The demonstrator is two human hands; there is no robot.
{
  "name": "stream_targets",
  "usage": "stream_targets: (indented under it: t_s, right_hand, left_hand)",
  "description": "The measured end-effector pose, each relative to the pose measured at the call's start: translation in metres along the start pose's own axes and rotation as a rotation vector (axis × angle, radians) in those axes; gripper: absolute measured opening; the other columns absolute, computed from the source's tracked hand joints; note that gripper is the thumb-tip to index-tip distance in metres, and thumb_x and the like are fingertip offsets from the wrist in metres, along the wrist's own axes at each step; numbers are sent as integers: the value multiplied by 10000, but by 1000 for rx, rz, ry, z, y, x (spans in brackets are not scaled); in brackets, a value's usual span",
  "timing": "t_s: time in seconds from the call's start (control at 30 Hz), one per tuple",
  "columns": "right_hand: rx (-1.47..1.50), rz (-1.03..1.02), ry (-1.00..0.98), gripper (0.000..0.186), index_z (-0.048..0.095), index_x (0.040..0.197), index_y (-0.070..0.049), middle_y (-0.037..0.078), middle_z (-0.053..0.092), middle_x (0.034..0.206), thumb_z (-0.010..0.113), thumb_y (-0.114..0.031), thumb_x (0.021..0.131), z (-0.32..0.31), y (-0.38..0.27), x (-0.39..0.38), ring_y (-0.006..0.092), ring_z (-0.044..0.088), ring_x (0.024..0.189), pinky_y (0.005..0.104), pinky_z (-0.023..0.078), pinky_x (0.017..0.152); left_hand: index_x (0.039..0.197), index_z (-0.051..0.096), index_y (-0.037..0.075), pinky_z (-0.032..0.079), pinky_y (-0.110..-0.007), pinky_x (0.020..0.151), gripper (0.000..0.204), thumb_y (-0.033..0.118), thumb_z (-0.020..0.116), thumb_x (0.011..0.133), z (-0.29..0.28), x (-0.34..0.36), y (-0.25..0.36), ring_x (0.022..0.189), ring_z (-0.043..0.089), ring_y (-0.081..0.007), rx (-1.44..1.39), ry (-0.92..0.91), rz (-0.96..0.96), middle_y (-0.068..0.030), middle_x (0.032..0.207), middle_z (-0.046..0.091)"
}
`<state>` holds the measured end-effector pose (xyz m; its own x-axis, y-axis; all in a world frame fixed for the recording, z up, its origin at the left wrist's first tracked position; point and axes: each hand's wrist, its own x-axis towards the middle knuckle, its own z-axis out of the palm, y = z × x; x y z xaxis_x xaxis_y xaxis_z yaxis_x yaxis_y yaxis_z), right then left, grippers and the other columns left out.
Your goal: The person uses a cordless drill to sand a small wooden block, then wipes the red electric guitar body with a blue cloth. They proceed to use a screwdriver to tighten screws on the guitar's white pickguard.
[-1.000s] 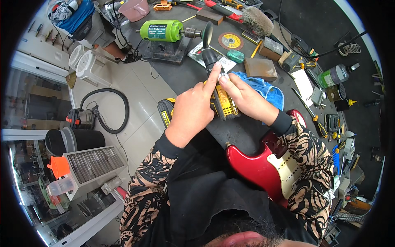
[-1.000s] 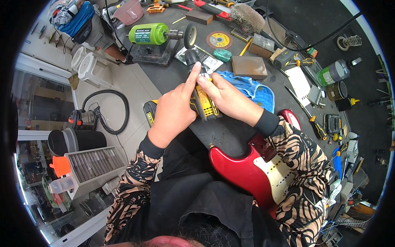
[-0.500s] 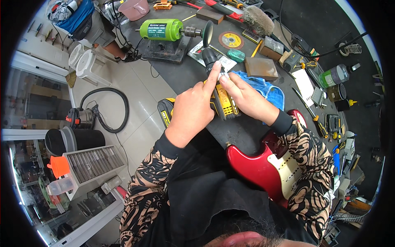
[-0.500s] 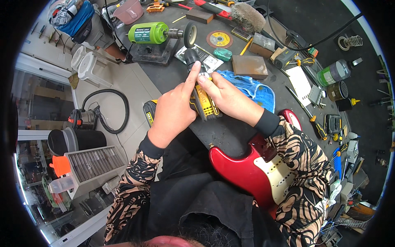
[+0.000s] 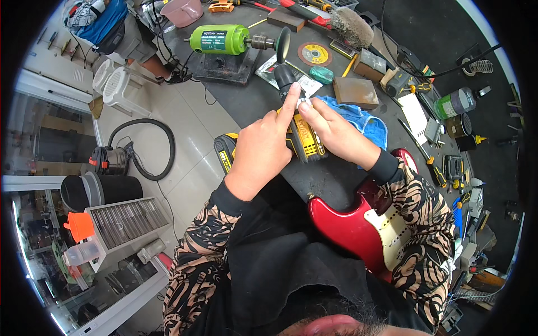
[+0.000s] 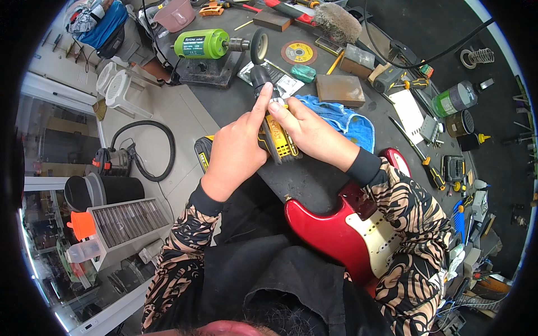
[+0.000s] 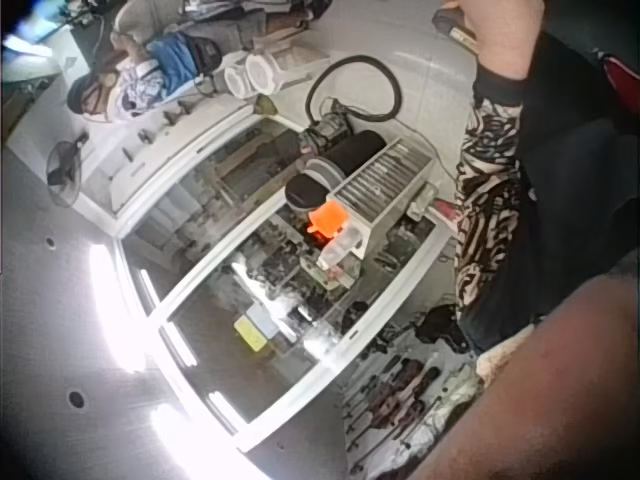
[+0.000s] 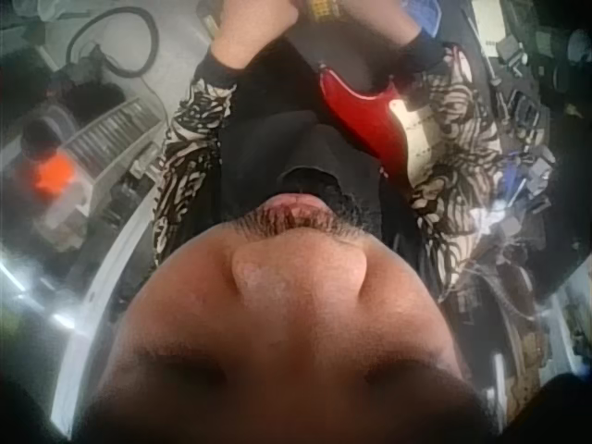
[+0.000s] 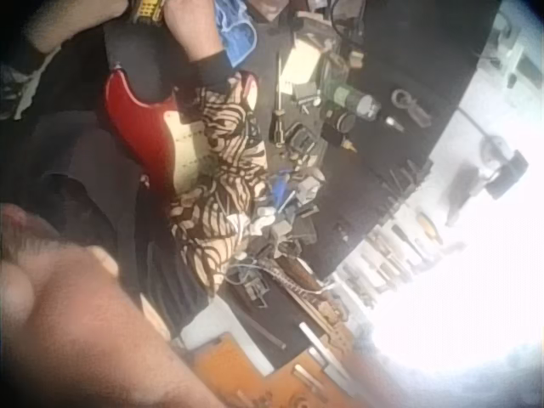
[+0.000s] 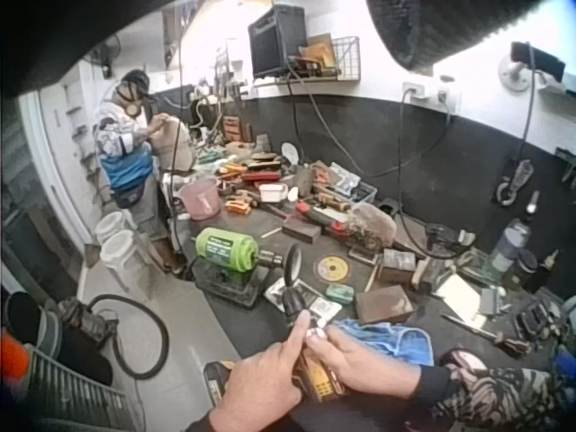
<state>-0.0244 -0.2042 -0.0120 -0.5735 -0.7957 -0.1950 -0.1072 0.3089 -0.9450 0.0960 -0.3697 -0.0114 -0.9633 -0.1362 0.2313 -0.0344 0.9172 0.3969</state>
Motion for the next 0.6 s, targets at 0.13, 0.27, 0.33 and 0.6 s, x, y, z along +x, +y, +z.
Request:
stream_targets:
  t_s: [0.13,0.27,0.33,0.6]
  right_hand:
    - [7,-6,9,502,553,1172,-16,52,548,1026,429,-501,1194,1,-2,-1,120,528,995,307,490,931]
    - [-9,-8,7,505,551,1172,-15,57,546,1022,432,-505,1192,0,-1,0,123,523,990,309,488,929]
    - [-5,0,10,505,549,1168,-15,57,541,1018,432,-505,1192,0,-3,-1,124,519,986,309,487,927]
    - [-3,-14,7,562,564,1181,23,109,599,1028,476,-532,1171,-1,-2,0,142,562,981,327,513,907]
  left_hand:
    - [1729,325,227,612,-478,687,1090,0,752,752,0,0,0,772,738,-367,3,-1,2,-145,897,681]
    - [1729,323,220,612,-478,687,1095,-2,752,746,0,0,-1,774,738,-367,7,-2,4,-146,895,680]
    - [1729,322,218,613,-478,690,1099,-3,755,744,1,0,-2,777,739,-367,5,-4,6,-147,894,680]
    - [1730,322,214,613,-475,696,1110,-13,762,736,0,-1,0,782,735,-371,-12,2,0,-148,887,677]
